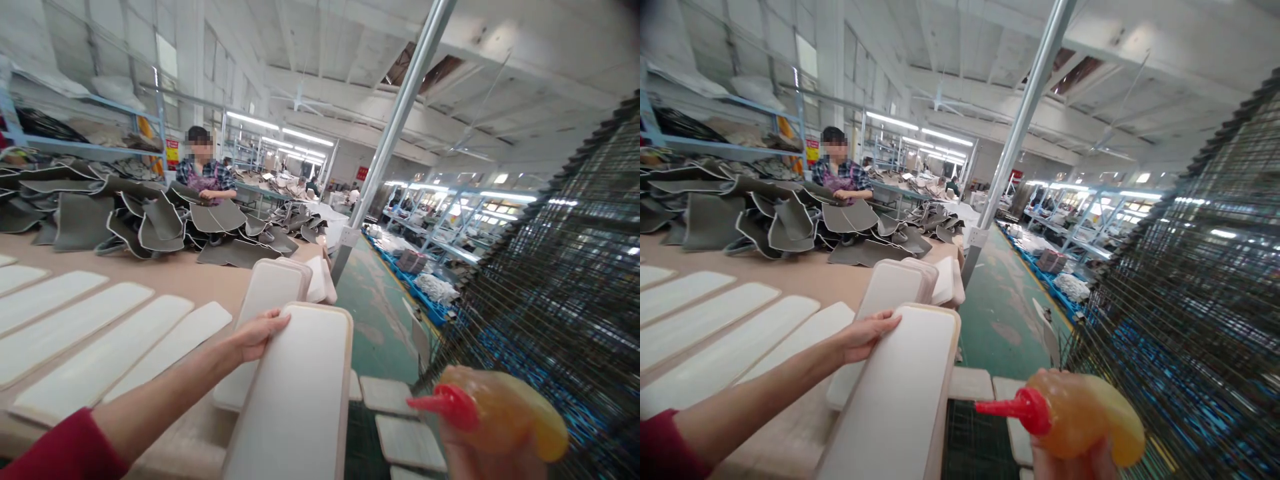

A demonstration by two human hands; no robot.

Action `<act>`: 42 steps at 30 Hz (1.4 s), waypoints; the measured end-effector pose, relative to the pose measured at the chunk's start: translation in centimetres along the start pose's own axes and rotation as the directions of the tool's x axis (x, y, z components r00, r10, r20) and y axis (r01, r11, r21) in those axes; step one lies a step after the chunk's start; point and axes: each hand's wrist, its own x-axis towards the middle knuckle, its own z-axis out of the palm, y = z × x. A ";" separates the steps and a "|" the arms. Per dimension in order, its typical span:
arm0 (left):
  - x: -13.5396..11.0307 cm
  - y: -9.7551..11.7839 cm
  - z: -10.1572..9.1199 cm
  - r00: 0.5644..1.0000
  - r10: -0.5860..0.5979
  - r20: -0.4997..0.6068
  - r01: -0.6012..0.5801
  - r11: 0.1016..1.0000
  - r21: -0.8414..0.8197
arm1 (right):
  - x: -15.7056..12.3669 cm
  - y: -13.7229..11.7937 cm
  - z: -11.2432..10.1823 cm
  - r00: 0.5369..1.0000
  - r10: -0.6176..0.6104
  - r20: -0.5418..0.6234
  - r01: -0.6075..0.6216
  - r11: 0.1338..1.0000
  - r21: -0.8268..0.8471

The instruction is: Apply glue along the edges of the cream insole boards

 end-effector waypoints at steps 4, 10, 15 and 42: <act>-0.8 -3.9 -0.3 0.997 -0.069 0.034 0.070 0.997 -0.013 | 1.7 0.1 0.1 1.000 0.002 -0.008 -0.001 0.988 0.157; -2.4 -3.5 0.4 0.972 -0.022 0.233 -0.005 0.994 0.114 | 4.0 0.4 -0.9 0.988 -0.101 0.117 0.082 0.985 0.152; -4.7 -6.8 0.9 0.972 -0.097 0.215 0.090 0.995 0.041 | 5.1 0.5 -1.4 0.981 -0.127 0.145 0.115 0.989 0.090; -3.4 -5.5 0.1 0.992 -0.099 0.083 0.101 0.995 -0.020 | 8.2 2.1 -1.4 0.953 -0.200 0.226 0.226 0.969 -0.095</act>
